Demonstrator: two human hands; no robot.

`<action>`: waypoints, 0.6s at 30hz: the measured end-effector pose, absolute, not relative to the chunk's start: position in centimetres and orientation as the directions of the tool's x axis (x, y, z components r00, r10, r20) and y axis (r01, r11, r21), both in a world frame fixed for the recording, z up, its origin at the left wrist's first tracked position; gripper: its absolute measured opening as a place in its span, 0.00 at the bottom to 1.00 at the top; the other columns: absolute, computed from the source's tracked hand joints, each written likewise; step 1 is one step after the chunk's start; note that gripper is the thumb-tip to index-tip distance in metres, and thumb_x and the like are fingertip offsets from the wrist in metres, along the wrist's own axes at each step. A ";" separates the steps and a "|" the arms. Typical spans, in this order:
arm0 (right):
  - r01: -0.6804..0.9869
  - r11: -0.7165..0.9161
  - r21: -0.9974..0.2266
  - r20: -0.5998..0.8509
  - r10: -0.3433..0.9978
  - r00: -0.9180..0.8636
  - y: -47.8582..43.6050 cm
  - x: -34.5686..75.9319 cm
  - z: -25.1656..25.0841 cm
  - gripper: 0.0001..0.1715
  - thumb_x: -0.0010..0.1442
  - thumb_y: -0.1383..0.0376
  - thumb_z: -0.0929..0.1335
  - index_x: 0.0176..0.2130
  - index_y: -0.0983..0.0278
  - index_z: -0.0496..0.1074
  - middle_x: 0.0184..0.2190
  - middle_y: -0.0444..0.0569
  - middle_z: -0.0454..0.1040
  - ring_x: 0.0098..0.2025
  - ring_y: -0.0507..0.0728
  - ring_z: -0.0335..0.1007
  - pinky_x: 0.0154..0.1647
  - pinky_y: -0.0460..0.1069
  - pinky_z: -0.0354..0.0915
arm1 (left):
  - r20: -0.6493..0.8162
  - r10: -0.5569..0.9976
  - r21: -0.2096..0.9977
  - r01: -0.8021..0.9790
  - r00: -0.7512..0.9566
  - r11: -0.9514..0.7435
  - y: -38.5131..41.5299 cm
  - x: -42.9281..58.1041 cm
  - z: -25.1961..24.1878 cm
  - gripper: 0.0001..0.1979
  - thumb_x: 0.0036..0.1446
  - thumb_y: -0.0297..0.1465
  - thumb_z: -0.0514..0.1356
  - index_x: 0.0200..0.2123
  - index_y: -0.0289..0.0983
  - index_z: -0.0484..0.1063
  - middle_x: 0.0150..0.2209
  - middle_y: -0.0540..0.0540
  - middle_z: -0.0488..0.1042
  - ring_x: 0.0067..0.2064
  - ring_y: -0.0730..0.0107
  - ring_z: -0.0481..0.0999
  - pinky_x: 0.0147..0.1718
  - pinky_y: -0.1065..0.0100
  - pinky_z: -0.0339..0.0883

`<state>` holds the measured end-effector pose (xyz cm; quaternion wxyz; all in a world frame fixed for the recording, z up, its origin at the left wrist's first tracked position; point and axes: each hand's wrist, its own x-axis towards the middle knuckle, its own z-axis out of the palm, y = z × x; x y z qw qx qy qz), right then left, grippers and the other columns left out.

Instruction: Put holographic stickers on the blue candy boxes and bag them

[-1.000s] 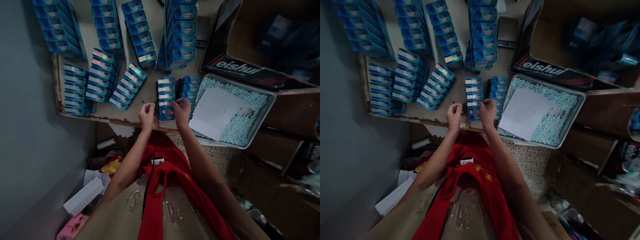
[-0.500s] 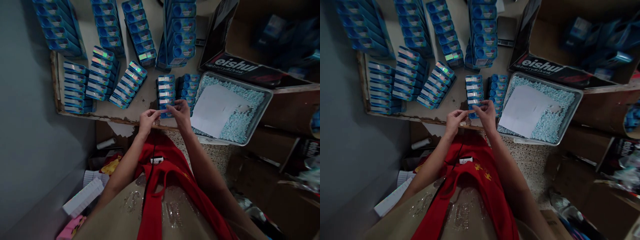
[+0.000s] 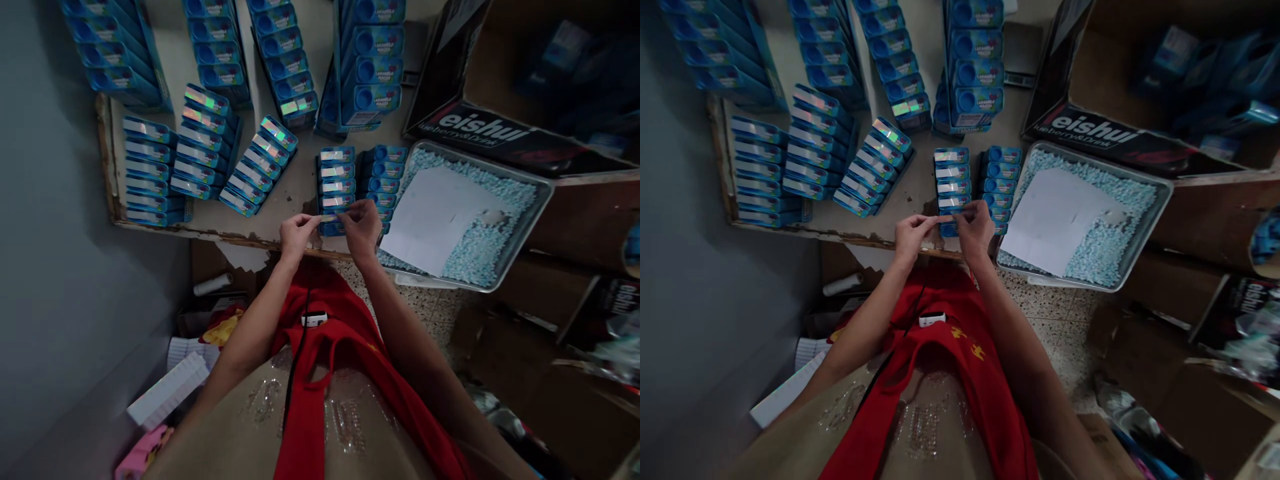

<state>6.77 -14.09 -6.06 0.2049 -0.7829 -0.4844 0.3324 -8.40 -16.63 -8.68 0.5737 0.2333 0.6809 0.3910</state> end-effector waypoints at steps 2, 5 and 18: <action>0.634 -0.434 -0.640 -0.306 0.901 0.308 -14.0 6.7 -6.3 0.13 0.59 0.60 0.70 0.42 0.57 0.64 0.34 0.43 0.79 0.36 0.57 0.77 0.43 0.53 0.69 | -0.632 0.740 0.775 -0.176 -0.231 0.607 -16.6 -8.2 -9.0 0.15 0.48 0.42 0.74 0.25 0.37 0.80 0.21 0.50 0.72 0.26 0.72 0.69 0.27 0.71 0.58; 0.650 -0.438 -0.622 -0.314 0.899 0.305 -14.0 6.6 -6.5 0.13 0.59 0.61 0.70 0.42 0.57 0.64 0.34 0.43 0.78 0.35 0.57 0.76 0.44 0.54 0.68 | -0.651 0.722 0.759 -0.217 -0.234 0.614 -16.5 -7.9 -9.4 0.15 0.47 0.42 0.75 0.25 0.37 0.80 0.20 0.51 0.71 0.25 0.73 0.68 0.27 0.71 0.58; 0.781 -0.421 -0.461 -0.399 0.885 0.242 -12.0 7.6 -6.3 0.07 0.62 0.60 0.71 0.40 0.58 0.69 0.35 0.45 0.76 0.37 0.59 0.72 0.39 0.52 0.63 | -0.892 0.444 0.416 -0.542 -0.086 0.730 -15.1 -6.2 -12.7 0.23 0.38 0.41 0.79 0.30 0.39 0.73 0.21 0.56 0.69 0.21 0.81 0.64 0.22 0.75 0.56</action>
